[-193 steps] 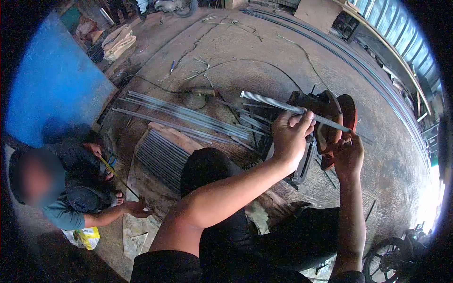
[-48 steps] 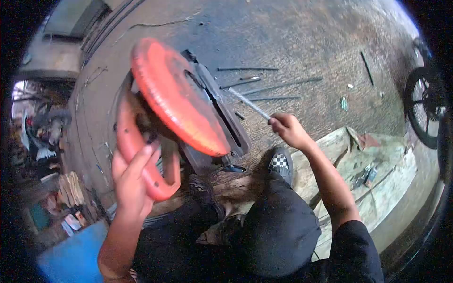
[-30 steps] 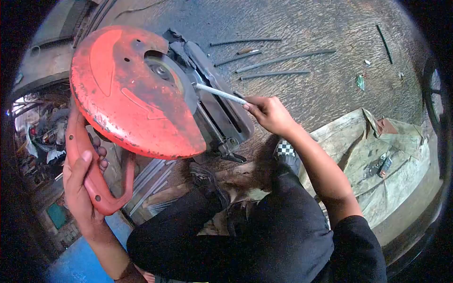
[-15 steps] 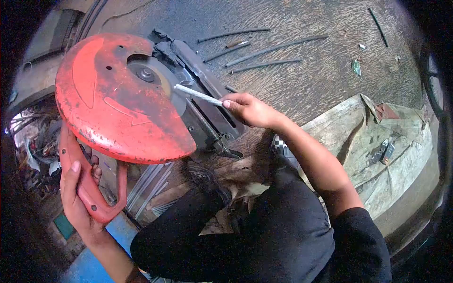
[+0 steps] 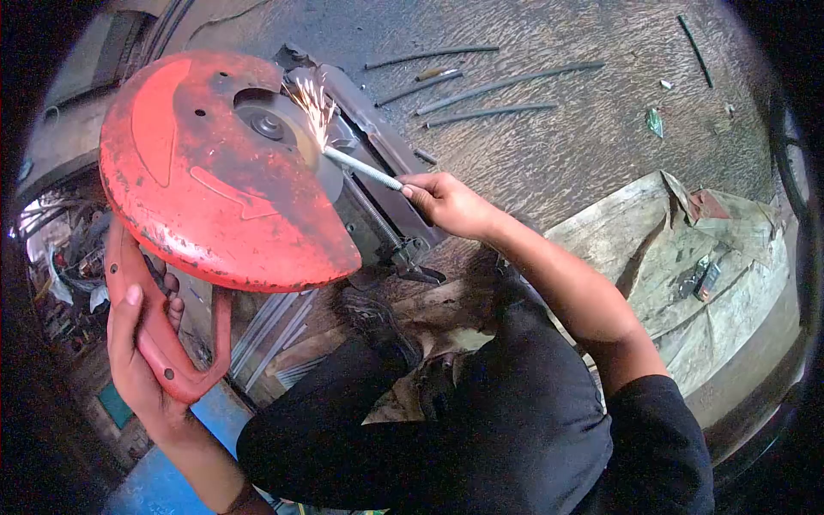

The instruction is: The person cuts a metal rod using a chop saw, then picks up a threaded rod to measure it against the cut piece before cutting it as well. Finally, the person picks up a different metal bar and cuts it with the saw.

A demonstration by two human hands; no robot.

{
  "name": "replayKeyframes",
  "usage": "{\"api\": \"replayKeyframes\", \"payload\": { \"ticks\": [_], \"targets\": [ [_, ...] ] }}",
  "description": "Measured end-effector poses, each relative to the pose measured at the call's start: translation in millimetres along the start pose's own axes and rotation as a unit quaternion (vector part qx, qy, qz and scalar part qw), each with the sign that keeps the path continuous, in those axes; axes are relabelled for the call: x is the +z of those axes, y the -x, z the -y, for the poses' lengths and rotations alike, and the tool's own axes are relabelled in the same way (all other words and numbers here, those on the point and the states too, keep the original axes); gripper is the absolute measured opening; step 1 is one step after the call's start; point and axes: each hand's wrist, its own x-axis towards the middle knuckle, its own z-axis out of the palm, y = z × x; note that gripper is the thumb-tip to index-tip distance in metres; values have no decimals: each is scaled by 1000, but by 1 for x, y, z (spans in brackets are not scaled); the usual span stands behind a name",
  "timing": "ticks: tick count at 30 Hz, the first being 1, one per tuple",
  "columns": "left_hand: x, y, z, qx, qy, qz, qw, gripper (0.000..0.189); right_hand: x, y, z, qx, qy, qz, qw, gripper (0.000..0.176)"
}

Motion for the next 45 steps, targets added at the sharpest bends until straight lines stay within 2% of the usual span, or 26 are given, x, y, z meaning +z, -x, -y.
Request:
{"api": "replayKeyframes", "payload": {
  "ticks": [2,4,8,10,12,15,20,26,33,36,39,45],
  "targets": [
    [1,1,1,3,2,-6,1000,43,-1,1,4,-28,30,-14,999,30],
    [1,2,1,7,3,-13,1000,43,-7,5,20,14,99,-9,995,29],
    [12,4,1,34,-11,-17,999,43,-16,9,31,38,180,5,983,29],
    [9,3,1,54,-25,-35,998,43,-18,6,21,-42,235,-53,970,29],
    [-3,-2,1,26,-84,18,996,43,-22,1,17,-32,278,-79,957,29],
    [4,0,0,43,-101,10,994,43,-23,-4,18,-30,328,-133,935,29],
    [8,2,0,39,-83,-26,995,43,-29,-16,13,-102,413,-181,887,30],
    [6,2,1,33,-63,-36,997,43,-34,-23,26,-115,480,-110,863,38],
    [11,4,1,41,-63,-46,996,46,-42,-19,28,-142,486,-82,858,40],
    [6,2,0,32,-49,-8,998,47,-44,-14,31,-132,473,-61,869,41],
    [8,3,0,37,-60,-39,997,48,-46,-9,33,-127,469,-29,874,41],
    [4,2,1,44,-40,-21,998,49,-45,-4,39,-111,435,-11,894,37]
  ]
}}
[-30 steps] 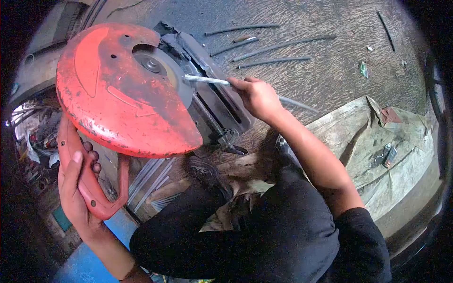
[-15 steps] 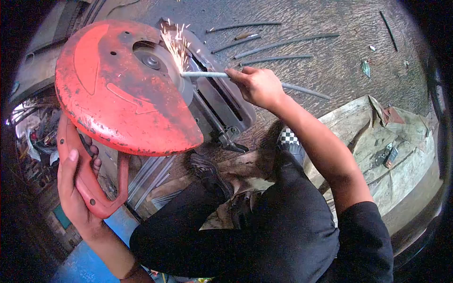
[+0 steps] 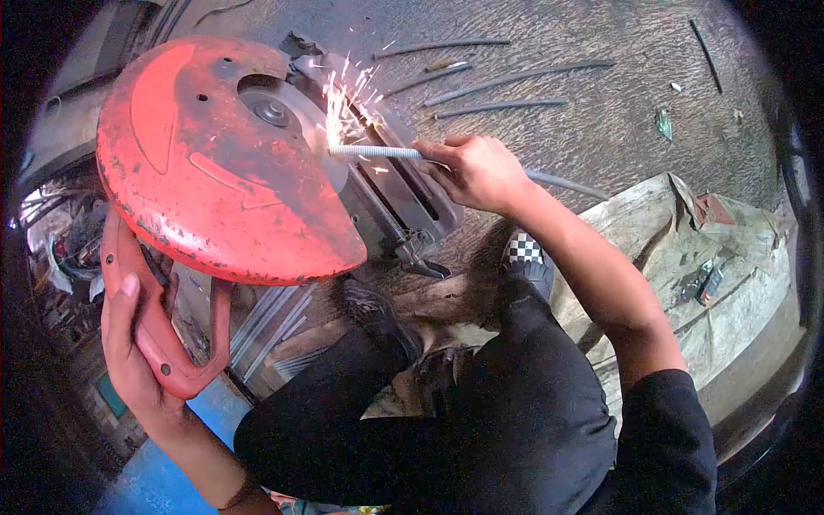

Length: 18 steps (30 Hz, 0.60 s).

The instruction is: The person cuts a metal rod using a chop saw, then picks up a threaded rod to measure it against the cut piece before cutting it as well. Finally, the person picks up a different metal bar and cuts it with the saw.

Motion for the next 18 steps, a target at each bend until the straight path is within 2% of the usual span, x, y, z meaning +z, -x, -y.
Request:
{"api": "replayKeyframes", "payload": {
  "ticks": [2,3,5,6,9,10,13,14,16,18],
  "targets": [
    [7,2,-2,9,0,7,1000,48,4,1,-3,-4,-46,-46,998,25],
    [10,2,-2,19,1,15,1000,47,1,0,-2,-4,-46,-47,998,25],
    [0,-3,-1,7,-21,32,999,47,-6,-3,-1,89,-119,77,986,25],
    [-5,-5,0,-5,-42,50,998,47,-3,-2,-3,88,-119,77,986,25],
    [-12,-8,1,-8,-55,50,997,48,-2,-1,-11,127,-327,121,929,40],
    [-11,-8,1,-5,-53,49,997,48,-3,-2,-10,124,-325,120,930,40],
    [-5,-3,-1,-14,-36,60,997,51,-2,0,-6,210,-446,190,849,42],
    [0,-1,-1,-9,-31,27,999,51,0,0,-6,209,-446,190,849,42],
    [5,2,-2,-4,-25,-7,1000,51,5,-1,-3,220,-508,224,803,42],
    [7,3,-3,3,-30,-11,999,52,12,1,5,194,-516,198,811,36]
  ]
}}
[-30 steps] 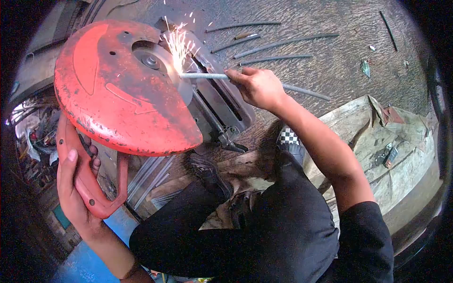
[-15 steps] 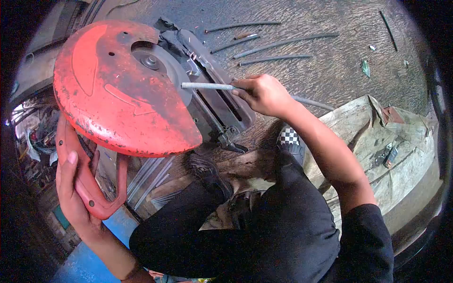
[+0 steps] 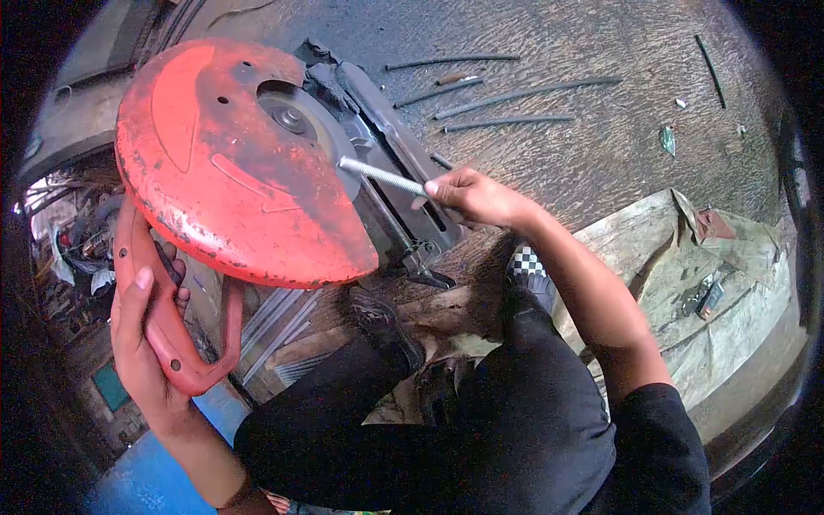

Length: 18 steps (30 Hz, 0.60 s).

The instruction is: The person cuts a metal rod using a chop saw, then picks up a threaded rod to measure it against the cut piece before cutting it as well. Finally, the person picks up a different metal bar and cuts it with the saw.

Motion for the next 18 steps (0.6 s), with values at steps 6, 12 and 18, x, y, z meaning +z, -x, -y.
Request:
{"api": "replayKeyframes", "payload": {
  "ticks": [6,12,18],
  "targets": [
    [-7,-4,1,-17,10,35,999,48,16,-2,-5,-33,57,-67,996,32],
    [-7,-4,4,-31,35,19,999,54,16,-14,-31,-105,105,-98,984,32],
    [-2,0,0,-21,28,19,999,49,21,-11,-20,-158,223,-169,947,26]
  ]
}}
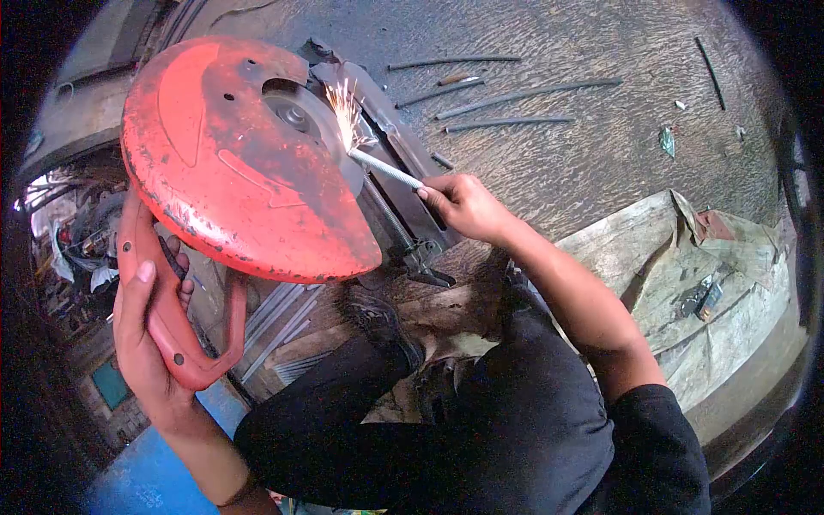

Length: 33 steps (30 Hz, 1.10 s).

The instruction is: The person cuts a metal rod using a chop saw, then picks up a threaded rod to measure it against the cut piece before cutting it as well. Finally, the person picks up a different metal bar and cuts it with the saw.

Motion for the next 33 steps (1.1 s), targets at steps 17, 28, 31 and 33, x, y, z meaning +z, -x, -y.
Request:
{"api": "replayKeyframes", "payload": {
  "ticks": [17,28,31,33],
  "targets": [
    [-6,-5,5,16,-23,13,1000,46,-14,7,-2,-1,12,-20,1000,26],
    [6,1,4,28,15,-18,999,48,-3,-2,-2,74,-108,103,986,32],
    [6,1,4,29,6,-12,999,49,5,-3,-7,34,-90,73,993,33],
    [7,2,4,32,14,-15,999,49,7,-3,-4,18,-63,55,996,34]
  ]
}}
